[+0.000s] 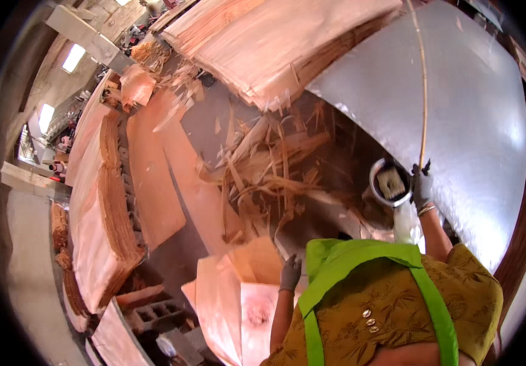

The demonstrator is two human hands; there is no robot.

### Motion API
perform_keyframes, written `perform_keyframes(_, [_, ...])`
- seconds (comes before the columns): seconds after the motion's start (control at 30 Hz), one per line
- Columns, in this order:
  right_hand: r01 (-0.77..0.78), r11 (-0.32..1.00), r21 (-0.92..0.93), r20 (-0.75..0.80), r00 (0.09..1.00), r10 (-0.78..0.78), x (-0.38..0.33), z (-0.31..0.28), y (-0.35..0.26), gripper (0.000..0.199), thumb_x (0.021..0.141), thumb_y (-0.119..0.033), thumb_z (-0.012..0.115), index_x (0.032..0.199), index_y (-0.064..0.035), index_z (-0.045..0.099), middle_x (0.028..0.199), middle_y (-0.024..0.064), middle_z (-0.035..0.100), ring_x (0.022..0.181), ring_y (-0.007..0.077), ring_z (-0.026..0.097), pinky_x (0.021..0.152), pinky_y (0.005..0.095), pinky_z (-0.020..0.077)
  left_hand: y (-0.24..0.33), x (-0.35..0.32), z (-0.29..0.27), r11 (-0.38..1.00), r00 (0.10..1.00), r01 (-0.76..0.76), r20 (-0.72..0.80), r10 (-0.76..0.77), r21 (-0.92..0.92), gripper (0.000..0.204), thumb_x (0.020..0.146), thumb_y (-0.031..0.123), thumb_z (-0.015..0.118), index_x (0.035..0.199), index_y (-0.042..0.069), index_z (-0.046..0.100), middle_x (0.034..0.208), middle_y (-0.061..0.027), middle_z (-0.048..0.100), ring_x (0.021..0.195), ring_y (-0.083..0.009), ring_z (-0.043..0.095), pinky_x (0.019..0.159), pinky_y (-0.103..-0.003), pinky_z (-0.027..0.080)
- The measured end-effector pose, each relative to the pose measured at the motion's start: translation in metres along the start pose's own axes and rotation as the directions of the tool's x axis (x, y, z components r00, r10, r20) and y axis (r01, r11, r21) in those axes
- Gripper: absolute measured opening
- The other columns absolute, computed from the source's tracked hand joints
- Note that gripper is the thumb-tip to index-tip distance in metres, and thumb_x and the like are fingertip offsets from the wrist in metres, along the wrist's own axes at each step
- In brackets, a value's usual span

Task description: The person measures and cuts veneer sheets using a tape measure and a utility knife, then sorts and stacks the sheets on a workbench.

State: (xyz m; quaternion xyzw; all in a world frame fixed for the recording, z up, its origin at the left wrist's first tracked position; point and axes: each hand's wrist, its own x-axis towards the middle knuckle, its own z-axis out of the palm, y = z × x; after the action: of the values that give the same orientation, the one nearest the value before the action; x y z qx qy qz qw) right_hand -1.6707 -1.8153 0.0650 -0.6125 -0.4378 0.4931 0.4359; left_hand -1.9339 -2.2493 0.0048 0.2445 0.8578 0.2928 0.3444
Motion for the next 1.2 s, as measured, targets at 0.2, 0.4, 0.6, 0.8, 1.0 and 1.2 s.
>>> perform_keyframes(0.2, [-0.024, 0.994, 0.104, 0.109, 0.994, 0.013, 0.041, 0.178, -0.035, 0.021, 0.083, -0.026, 0.065, 0.075, -0.0079, 0.059, 0.055, -0.0054, 0.046, 0.043, 0.0054, 0.04, 0.039, 0.0227, 0.0287, -0.051, 0.132, -0.06, 0.981, 0.992, 0.09, -0.071, -0.104, -0.174, 0.044, 0.088, 0.034, 0.052, 0.118, 0.003, 0.056, 0.113, -0.0214, 0.059, 0.101, -0.0335, 0.059, 0.085, -0.039, 0.047])
perform_keyframes(0.4, [0.054, 0.997, 0.057, 0.123, 0.991, -0.061, 0.033, 0.371, -0.046, 0.008, 0.085, -0.012, 0.06, 0.086, -0.0047, 0.059, 0.062, -0.0047, 0.05, 0.043, 0.0068, 0.042, 0.038, 0.0228, 0.0317, -0.093, 0.298, -0.196, 0.975, 0.99, -0.098, -0.082, 0.116, 0.199, 0.045, 0.088, 0.033, 0.051, 0.119, 0.001, 0.054, 0.11, -0.0229, 0.059, 0.1, -0.0352, 0.058, 0.085, -0.039, 0.047])
perform_keyframes(0.6, [-0.043, 0.992, 0.116, 0.171, 0.985, 0.023, 0.022, 0.525, -0.124, 0.014, 0.083, -0.018, 0.062, 0.081, -0.0049, 0.061, 0.059, -0.0032, 0.05, 0.044, 0.0079, 0.042, 0.039, 0.0251, 0.0313, -0.039, 0.405, -0.37, 0.997, 0.944, -0.081, -0.32, 0.078, 0.006, 0.041, 0.087, 0.026, 0.053, 0.116, -0.003, 0.054, 0.108, -0.0248, 0.059, 0.095, -0.0375, 0.059, 0.084, -0.04, 0.047])
perform_keyframes(0.8, [0.003, 0.998, 0.066, 0.157, 0.988, -0.014, 0.096, 0.612, -0.039, 0.012, 0.083, -0.018, 0.061, 0.081, -0.0062, 0.062, 0.058, -0.0017, 0.05, 0.043, 0.0098, 0.044, 0.036, 0.0279, 0.032, 0.011, 0.487, -0.438, 0.964, 0.974, -0.114, -0.219, 0.061, -0.24, 0.039, 0.091, 0.02, 0.048, 0.118, -0.007, 0.051, 0.112, -0.0218, 0.058, 0.104, -0.0313, 0.056, 0.09, -0.035, 0.043])
perform_keyframes(1.0, [0.003, 0.999, 0.042, 0.063, 0.998, -0.006, 0.107, 0.759, -0.094, 0.016, 0.082, -0.017, 0.061, 0.075, -0.0031, 0.059, 0.055, -0.0008, 0.049, 0.044, 0.0104, 0.045, 0.04, 0.028, 0.035, 0.001, 0.619, -0.507, 0.973, 0.985, -0.164, -0.086, 0.152, -0.164, 0.041, 0.092, 0.02, 0.048, 0.123, -0.007, 0.048, 0.118, -0.0193, 0.056, 0.108, -0.0267, 0.053, 0.093, -0.034, 0.041])
perform_keyframes(1.2, [-0.082, 0.987, 0.136, -0.007, 0.996, 0.083, 0.134, 0.912, -0.125, 0.018, 0.081, -0.016, 0.066, 0.075, -0.0006, 0.06, 0.058, -0.0006, 0.051, 0.047, 0.0104, 0.045, 0.043, 0.0284, 0.0346, 0.032, 0.777, -0.599, 0.957, 0.945, -0.275, -0.21, 0.251, -0.095, 0.04, 0.093, 0.02, 0.048, 0.122, -0.008, 0.05, 0.121, -0.0202, 0.056, 0.109, -0.0267, 0.053, 0.094, -0.032, 0.04])
